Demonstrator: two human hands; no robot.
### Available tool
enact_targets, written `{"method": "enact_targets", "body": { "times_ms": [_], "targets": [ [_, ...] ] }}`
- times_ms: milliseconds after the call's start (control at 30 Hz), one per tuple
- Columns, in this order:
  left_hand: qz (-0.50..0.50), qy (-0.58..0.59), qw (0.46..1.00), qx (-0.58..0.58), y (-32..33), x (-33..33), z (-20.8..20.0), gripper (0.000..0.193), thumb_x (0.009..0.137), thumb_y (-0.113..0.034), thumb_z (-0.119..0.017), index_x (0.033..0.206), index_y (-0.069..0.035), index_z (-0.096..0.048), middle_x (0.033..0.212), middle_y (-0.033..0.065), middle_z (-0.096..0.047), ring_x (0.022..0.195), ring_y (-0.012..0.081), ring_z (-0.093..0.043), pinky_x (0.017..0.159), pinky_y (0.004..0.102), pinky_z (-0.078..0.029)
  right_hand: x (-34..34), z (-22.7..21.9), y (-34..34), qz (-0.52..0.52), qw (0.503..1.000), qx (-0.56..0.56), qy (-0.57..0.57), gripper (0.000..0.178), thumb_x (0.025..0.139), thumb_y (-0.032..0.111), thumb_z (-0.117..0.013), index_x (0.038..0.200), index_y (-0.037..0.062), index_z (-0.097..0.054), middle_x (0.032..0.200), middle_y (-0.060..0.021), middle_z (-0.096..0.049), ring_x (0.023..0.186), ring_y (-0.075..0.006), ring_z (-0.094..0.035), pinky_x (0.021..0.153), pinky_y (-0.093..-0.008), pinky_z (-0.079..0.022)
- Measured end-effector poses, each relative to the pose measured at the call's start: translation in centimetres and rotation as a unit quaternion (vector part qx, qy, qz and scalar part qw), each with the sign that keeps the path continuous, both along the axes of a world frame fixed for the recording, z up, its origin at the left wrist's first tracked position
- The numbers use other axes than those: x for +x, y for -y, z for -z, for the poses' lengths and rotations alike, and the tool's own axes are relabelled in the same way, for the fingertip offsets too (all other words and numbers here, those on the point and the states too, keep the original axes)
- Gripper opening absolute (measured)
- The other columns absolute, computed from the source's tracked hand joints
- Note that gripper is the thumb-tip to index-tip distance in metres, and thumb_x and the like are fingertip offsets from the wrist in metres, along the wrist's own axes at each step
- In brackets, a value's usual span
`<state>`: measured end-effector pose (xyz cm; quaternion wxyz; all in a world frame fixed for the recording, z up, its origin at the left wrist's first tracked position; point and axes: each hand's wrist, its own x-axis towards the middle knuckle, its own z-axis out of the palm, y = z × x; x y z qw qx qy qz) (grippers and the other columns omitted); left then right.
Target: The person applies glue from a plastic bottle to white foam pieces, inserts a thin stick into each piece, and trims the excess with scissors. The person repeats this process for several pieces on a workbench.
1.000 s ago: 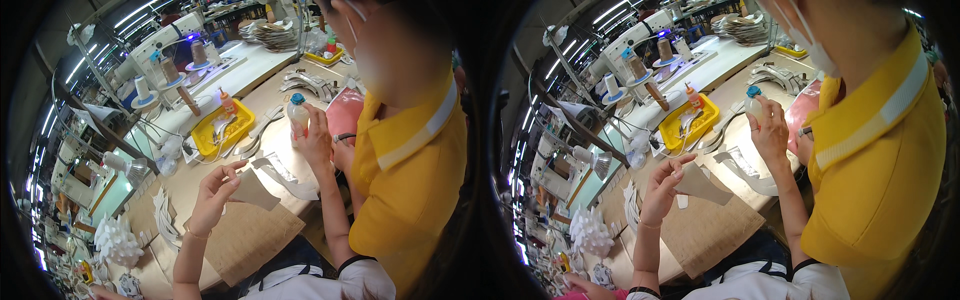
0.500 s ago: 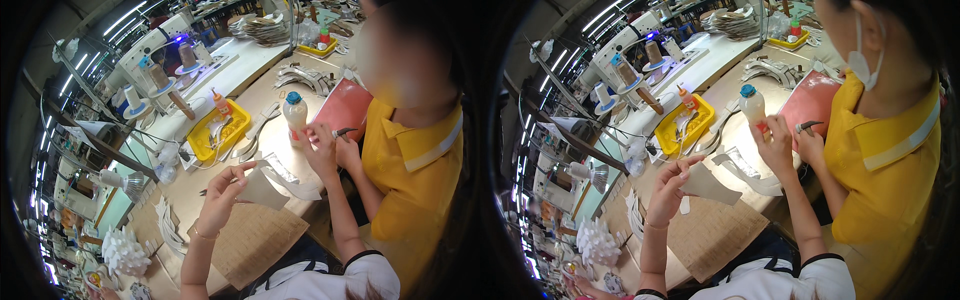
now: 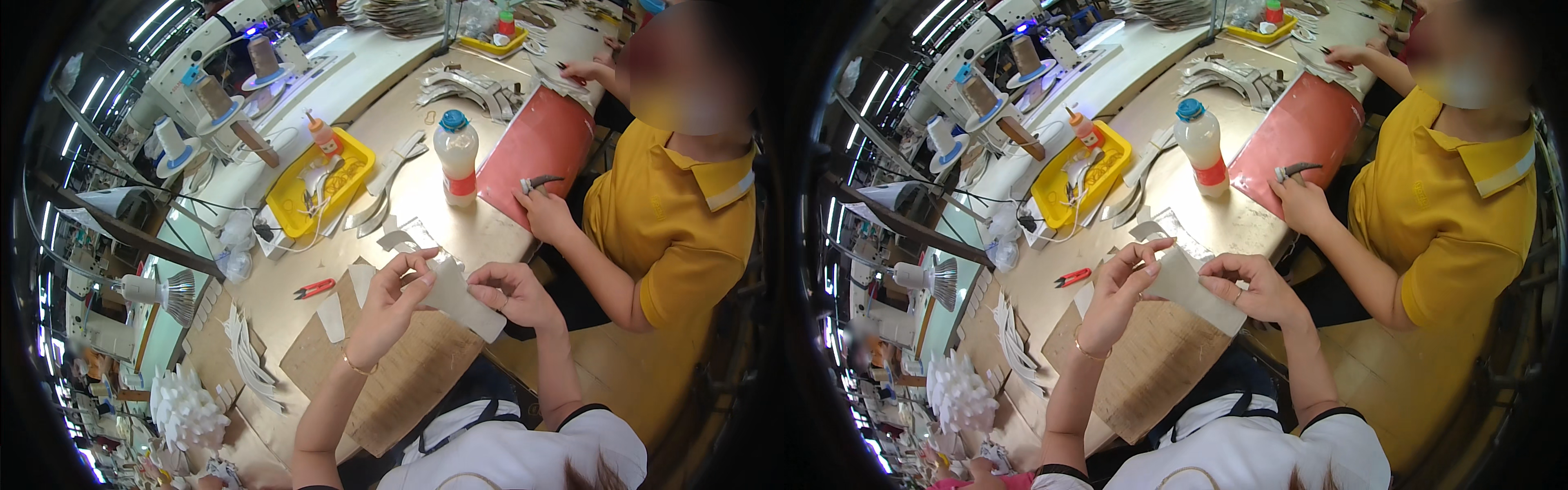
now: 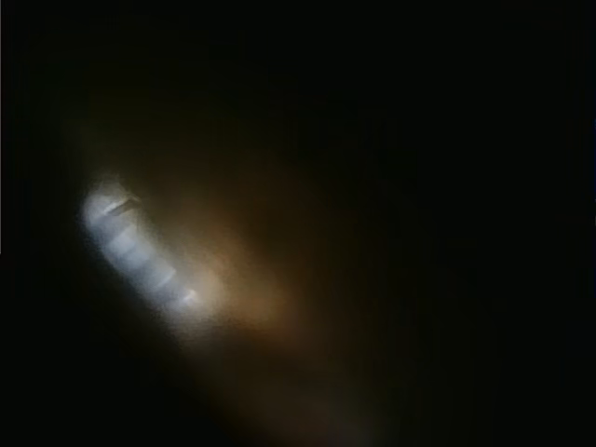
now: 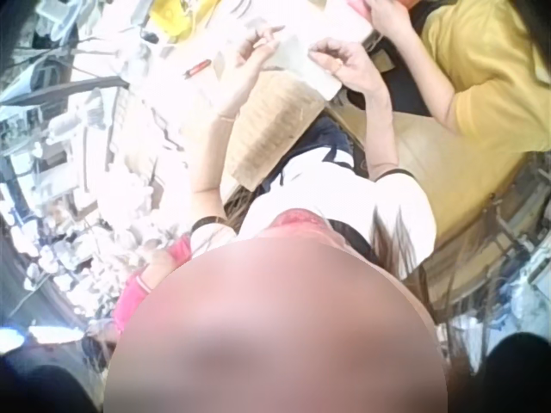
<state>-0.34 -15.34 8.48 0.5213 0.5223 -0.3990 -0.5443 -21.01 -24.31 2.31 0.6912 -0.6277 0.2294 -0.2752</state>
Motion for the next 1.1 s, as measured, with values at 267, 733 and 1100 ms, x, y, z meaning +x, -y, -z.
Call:
{"method": "enact_targets", "body": {
  "times_ms": [267,733,1100],
  "targets": [
    [-0.143,0.179,0.973,-0.007,-5.8,2.2,4.3,0.034,0.09,-0.009,-0.066,0.122,-0.006,-0.054,0.15,0.0117,-0.037,0.128,0.0234,-0.049,0.09,0.0341,-0.053,-3.5,-0.2,5.6,0.257,0.934,-0.238,-0.066,0.012,0.1,0.01,-0.053,0.105,0.0011,-0.057,0.094,0.0015,-0.058,0.08,-0.0062,-0.051,0.075,-0.0218,-0.044],
    [-0.432,0.153,0.884,0.094,-19.4,5.3,7.0,0.026,0.096,-0.009,-0.057,0.121,-0.004,-0.055,0.148,0.0162,-0.039,0.12,0.0217,-0.051,0.09,0.0344,-0.051,0.1,-0.5,12.0,0.357,0.932,-0.045,0.055,0.019,0.104,0.015,-0.046,0.111,-0.0012,-0.053,0.098,-0.0065,-0.058,0.083,-0.0114,-0.058,0.071,-0.0276,-0.055],
    [-0.412,0.177,0.887,0.11,-18.0,3.9,8.2,0.03,0.093,-0.005,-0.059,0.123,-0.001,-0.054,0.148,0.0156,-0.04,0.128,0.0227,-0.048,0.095,0.0324,-0.046,-1.2,2.1,5.7,0.075,0.931,-0.221,-0.282,0.013,0.095,0.01,-0.055,0.103,0.0004,-0.058,0.089,-0.0186,-0.064,0.074,-0.0262,-0.06,0.071,-0.0361,-0.048]
  ]
}}
